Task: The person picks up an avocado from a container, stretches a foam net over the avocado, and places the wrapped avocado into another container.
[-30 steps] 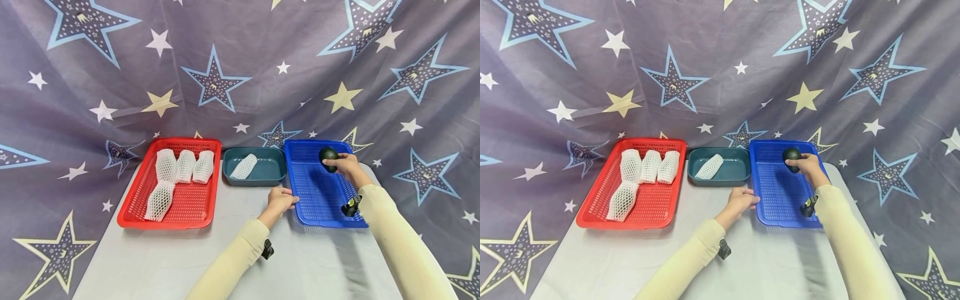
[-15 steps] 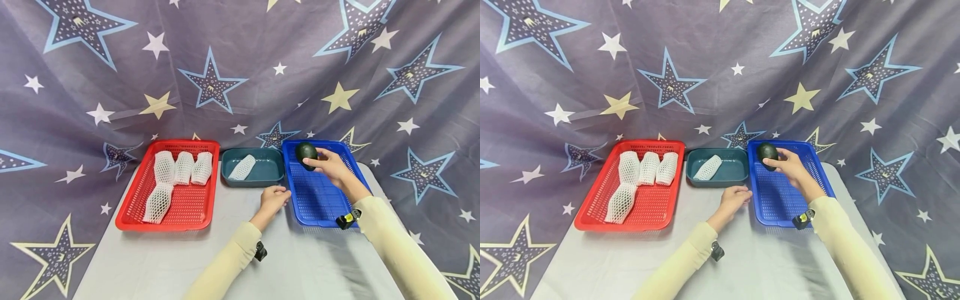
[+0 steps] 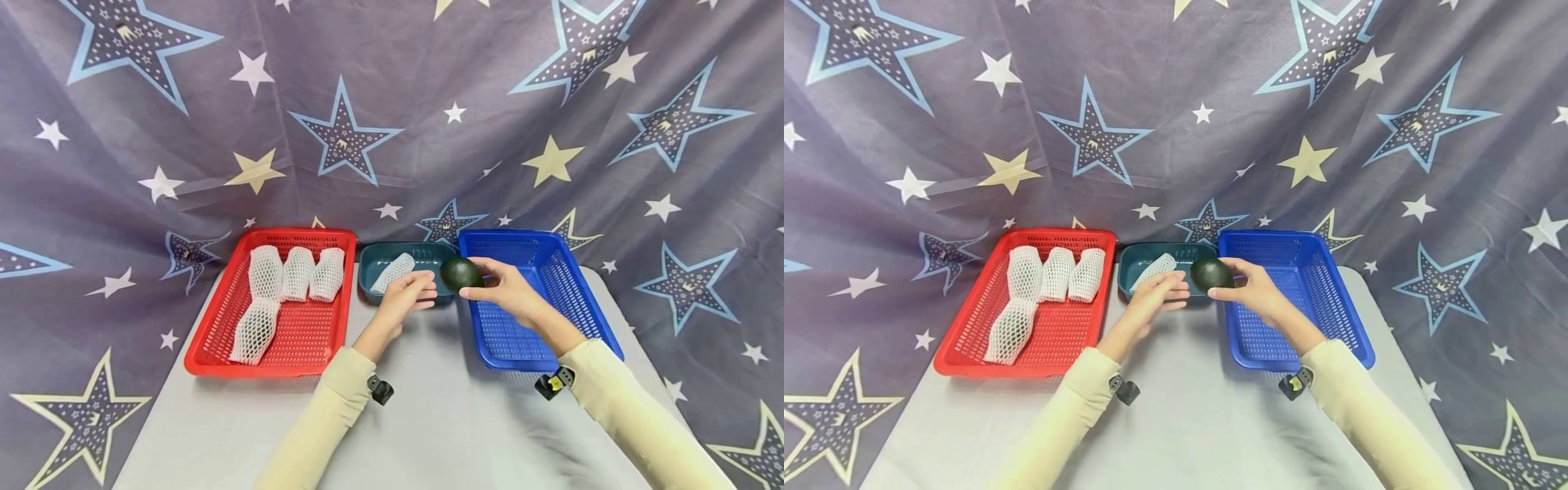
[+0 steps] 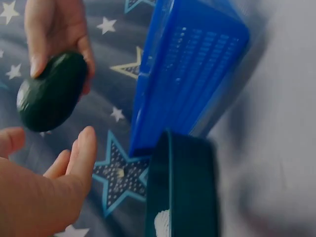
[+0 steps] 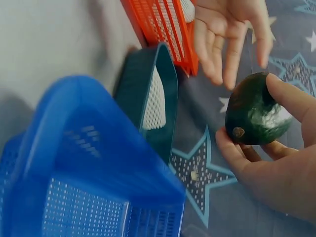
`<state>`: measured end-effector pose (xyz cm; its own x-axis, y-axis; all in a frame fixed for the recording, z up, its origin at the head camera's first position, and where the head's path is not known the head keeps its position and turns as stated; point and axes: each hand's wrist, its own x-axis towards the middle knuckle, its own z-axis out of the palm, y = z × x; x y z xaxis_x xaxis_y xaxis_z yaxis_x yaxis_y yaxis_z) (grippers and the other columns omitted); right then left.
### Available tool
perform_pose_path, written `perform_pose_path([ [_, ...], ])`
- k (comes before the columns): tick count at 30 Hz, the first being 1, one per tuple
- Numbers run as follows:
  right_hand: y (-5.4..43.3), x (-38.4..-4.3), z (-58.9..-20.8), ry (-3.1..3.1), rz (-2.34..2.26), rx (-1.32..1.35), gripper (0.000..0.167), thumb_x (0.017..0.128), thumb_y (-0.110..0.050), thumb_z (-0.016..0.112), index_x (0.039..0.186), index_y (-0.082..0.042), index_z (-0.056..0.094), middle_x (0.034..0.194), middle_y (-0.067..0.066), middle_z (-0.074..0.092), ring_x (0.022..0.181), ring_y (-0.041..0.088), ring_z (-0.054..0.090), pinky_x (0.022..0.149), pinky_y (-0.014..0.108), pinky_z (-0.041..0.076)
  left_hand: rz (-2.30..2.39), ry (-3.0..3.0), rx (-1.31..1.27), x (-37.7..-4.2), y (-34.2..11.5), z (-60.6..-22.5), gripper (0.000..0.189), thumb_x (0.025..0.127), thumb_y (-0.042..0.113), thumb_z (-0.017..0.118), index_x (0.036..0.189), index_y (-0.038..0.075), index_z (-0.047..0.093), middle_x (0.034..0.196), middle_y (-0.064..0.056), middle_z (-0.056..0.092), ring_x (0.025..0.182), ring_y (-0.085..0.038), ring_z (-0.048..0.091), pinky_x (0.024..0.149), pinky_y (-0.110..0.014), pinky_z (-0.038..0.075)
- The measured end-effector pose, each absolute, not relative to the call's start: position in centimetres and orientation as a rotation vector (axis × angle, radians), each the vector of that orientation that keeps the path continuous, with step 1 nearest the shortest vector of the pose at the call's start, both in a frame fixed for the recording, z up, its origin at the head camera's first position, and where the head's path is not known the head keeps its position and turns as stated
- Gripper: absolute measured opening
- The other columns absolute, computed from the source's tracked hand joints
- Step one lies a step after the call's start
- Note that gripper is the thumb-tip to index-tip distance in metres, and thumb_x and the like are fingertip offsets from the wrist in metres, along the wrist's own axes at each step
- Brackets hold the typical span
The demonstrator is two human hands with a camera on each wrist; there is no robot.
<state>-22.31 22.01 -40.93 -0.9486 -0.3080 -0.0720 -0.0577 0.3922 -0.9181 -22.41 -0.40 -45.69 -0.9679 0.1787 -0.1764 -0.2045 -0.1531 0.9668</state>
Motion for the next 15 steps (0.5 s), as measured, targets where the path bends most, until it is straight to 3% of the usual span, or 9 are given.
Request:
perform_pose_path([
  [6,20.1,-21.6,-41.8,2.420,-1.545,-0.473,0.062,0.087,-0.013,0.081,0.143,-0.005,0.054,0.141,0.020,0.058,0.111,0.033,0.059,0.087,0.033,0.053,2.106,1.854,0.091,-22.2,-2.6,-45.0,0.050,0.097,0.033,0.069,0.137,0.006,0.060,0.129,-0.017,0.067,0.118,-0.035,0.066,0.098,-0.044,0.057],
  [15,18.5,-21.2,-43.0,2.443,-1.437,-0.632,0.063,0.088,-0.015,0.081,0.144,-0.008,0.054,0.140,0.018,0.059,0.112,0.033,0.059,0.084,0.033,0.055,2.048,1.872,0.127,-21.6,-4.4,-45.3,0.050,0.092,0.023,0.075,0.137,0.005,0.061,0.129,-0.020,0.066,0.102,-0.021,0.072,0.096,-0.042,0.057],
])
